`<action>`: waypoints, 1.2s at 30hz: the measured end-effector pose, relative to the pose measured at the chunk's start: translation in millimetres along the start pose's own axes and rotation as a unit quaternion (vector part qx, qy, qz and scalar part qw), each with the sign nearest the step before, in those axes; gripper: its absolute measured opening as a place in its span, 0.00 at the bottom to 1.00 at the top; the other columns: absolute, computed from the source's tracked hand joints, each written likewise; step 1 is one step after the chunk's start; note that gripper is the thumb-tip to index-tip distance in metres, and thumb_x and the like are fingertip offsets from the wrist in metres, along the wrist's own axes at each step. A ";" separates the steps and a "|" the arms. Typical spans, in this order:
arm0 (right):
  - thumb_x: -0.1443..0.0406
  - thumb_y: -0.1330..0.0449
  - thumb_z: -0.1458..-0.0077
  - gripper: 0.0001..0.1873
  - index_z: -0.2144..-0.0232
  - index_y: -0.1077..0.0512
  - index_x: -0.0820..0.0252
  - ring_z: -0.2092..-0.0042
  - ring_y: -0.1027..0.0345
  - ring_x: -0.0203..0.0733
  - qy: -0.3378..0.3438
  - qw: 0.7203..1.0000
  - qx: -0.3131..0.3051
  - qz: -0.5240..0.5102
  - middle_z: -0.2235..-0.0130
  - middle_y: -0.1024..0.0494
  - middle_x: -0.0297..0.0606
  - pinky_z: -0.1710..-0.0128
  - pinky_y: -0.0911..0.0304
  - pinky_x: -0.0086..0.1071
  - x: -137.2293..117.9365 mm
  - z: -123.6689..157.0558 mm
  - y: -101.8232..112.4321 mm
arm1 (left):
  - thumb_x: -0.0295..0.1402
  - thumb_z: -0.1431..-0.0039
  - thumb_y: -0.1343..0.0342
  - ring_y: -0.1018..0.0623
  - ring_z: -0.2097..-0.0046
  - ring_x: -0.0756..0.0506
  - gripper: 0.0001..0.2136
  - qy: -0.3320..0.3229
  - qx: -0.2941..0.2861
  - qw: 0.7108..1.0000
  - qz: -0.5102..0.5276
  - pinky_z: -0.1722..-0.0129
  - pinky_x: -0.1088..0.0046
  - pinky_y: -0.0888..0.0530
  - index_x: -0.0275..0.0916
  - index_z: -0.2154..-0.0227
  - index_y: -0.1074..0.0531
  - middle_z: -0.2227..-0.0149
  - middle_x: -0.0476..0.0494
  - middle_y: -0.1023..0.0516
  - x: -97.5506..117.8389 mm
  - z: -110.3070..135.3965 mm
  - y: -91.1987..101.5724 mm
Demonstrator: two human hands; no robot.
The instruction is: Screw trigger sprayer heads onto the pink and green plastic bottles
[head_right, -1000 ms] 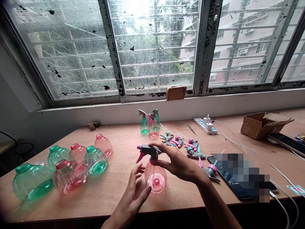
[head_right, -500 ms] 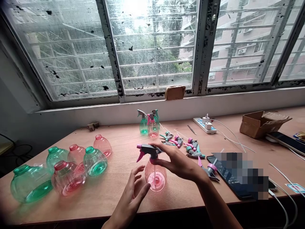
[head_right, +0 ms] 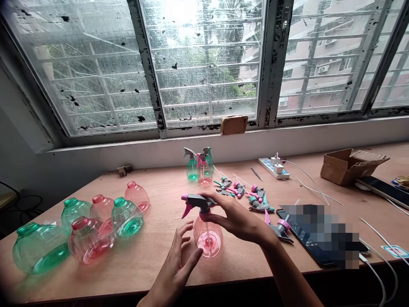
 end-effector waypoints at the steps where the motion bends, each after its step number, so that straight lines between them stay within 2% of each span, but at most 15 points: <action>1: 0.63 0.35 0.34 0.30 0.34 0.37 0.43 0.44 0.24 0.48 0.001 1.000 0.001 -0.003 0.45 0.20 0.38 0.41 0.29 0.46 0.7 -0.2 -0.9 | 0.46 0.30 0.44 0.32 0.33 0.32 0.27 -0.001 -0.008 1.000 0.000 0.33 0.47 0.36 0.48 0.33 0.43 0.29 0.35 0.40 -1.6 -0.3 -0.1; 3: 0.64 0.36 0.34 0.30 0.33 0.37 0.43 0.45 0.24 0.48 0.000 1.000 0.004 -0.006 0.45 0.20 0.38 0.41 0.28 0.46 0.9 -0.8 -2.6 | 0.45 0.29 0.44 0.37 0.29 0.31 0.31 -0.002 -0.041 0.999 -0.007 0.30 0.45 0.40 0.48 0.30 0.50 0.26 0.35 0.45 -4.9 -0.8 -0.7; 5: 0.64 0.36 0.34 0.30 0.33 0.37 0.42 0.45 0.23 0.49 0.002 1.000 0.006 -0.008 0.44 0.21 0.38 0.42 0.28 0.47 -0.1 -1.3 -3.6 | 0.45 0.29 0.44 0.39 0.28 0.31 0.32 -0.009 -0.063 0.998 -0.018 0.29 0.44 0.43 0.48 0.29 0.52 0.26 0.34 0.44 -6.5 -0.8 -1.5; 10: 0.64 0.37 0.33 0.29 0.34 0.37 0.41 0.46 0.23 0.48 0.004 1.000 0.006 -0.007 0.41 0.22 0.38 0.43 0.26 0.46 -0.7 -2.1 -4.6 | 0.46 0.31 0.43 0.27 0.38 0.33 0.23 -0.019 0.005 1.000 -0.004 0.33 0.48 0.36 0.47 0.38 0.39 0.36 0.36 0.31 -4.8 0.0 -2.2; 13: 0.66 0.37 0.33 0.29 0.34 0.37 0.42 0.45 0.23 0.48 0.009 1.000 0.005 -0.015 0.42 0.22 0.38 0.43 0.26 0.46 0.9 -2.3 -4.7 | 0.47 0.30 0.45 0.25 0.41 0.35 0.19 -0.017 0.008 1.000 -0.007 0.35 0.50 0.33 0.46 0.42 0.36 0.41 0.37 0.28 -5.7 -1.0 -2.3; 15: 0.66 0.38 0.33 0.29 0.34 0.37 0.43 0.45 0.23 0.47 0.007 1.000 -0.001 -0.030 0.41 0.23 0.39 0.42 0.27 0.46 1.5 -2.3 -4.9 | 0.48 0.30 0.45 0.25 0.40 0.34 0.19 -0.013 0.008 1.000 -0.007 0.35 0.49 0.33 0.46 0.42 0.36 0.40 0.37 0.29 -7.4 -1.9 -2.0; 18: 0.66 0.38 0.33 0.28 0.34 0.36 0.45 0.46 0.22 0.47 0.005 0.999 -0.005 -0.052 0.40 0.23 0.40 0.42 0.26 0.45 -0.7 -2.1 -5.8 | 0.47 0.30 0.45 0.31 0.34 0.31 0.25 -0.015 0.003 1.000 -0.006 0.32 0.46 0.37 0.47 0.36 0.41 0.32 0.35 0.36 -9.2 -2.2 -1.4; 22: 0.64 0.37 0.33 0.27 0.35 0.34 0.47 0.44 0.23 0.47 0.004 0.994 -0.041 -0.097 0.42 0.22 0.39 0.40 0.27 0.44 -8.7 -3.1 -11.6 | 0.45 0.30 0.42 0.47 0.25 0.31 0.37 -0.024 -0.041 0.999 -0.003 0.28 0.44 0.46 0.46 0.27 0.55 0.24 0.34 0.54 -9.8 -1.2 -0.7; 24: 0.64 0.37 0.33 0.28 0.34 0.35 0.47 0.42 0.24 0.47 0.012 0.993 -0.051 -0.109 0.41 0.23 0.39 0.38 0.29 0.44 -11.8 -4.3 -15.7 | 0.46 0.32 0.41 0.51 0.24 0.31 0.40 -0.014 -0.054 0.998 -0.005 0.27 0.44 0.50 0.46 0.26 0.57 0.23 0.35 0.55 -9.7 -0.8 -0.1; 28: 0.64 0.37 0.33 0.26 0.35 0.35 0.48 0.44 0.23 0.46 0.018 0.994 -0.046 -0.099 0.43 0.22 0.40 0.39 0.28 0.44 -10.5 -5.9 -20.6 | 0.47 0.33 0.39 0.45 0.25 0.31 0.41 0.002 -0.061 0.998 0.023 0.27 0.44 0.48 0.45 0.27 0.55 0.26 0.31 0.45 -5.9 -1.4 1.0; 31: 0.63 0.37 0.33 0.24 0.37 0.34 0.49 0.45 0.24 0.47 -0.003 0.998 -0.037 -0.059 0.46 0.21 0.39 0.41 0.28 0.44 -7.1 -5.4 -18.4 | 0.47 0.34 0.38 0.43 0.26 0.32 0.39 -0.001 -0.058 0.998 0.039 0.27 0.46 0.47 0.45 0.28 0.52 0.26 0.32 0.44 -0.5 -1.8 1.0; 33: 0.63 0.38 0.32 0.24 0.37 0.35 0.49 0.46 0.24 0.47 -0.017 0.999 -0.037 -0.025 0.48 0.20 0.38 0.41 0.30 0.44 -6.5 -4.5 -14.9 | 0.49 0.33 0.40 0.42 0.26 0.32 0.37 0.006 -0.053 0.997 0.048 0.27 0.47 0.46 0.45 0.29 0.50 0.27 0.33 0.43 1.8 -1.4 0.4; 36: 0.61 0.38 0.32 0.23 0.37 0.35 0.48 0.46 0.25 0.48 -0.025 0.999 -0.039 0.005 0.48 0.19 0.38 0.43 0.31 0.43 -7.5 -3.3 -10.0 | 0.54 0.31 0.46 0.35 0.30 0.31 0.32 0.036 -0.016 0.997 0.069 0.30 0.48 0.40 0.43 0.32 0.45 0.29 0.32 0.39 2.2 -0.6 -0.3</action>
Point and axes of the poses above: each hand's wrist, its own z-axis away from the middle knuckle, its own y-axis out of the back of the hand, x = y × z, the point moved 1 cm from there along -z, towards the middle knuckle
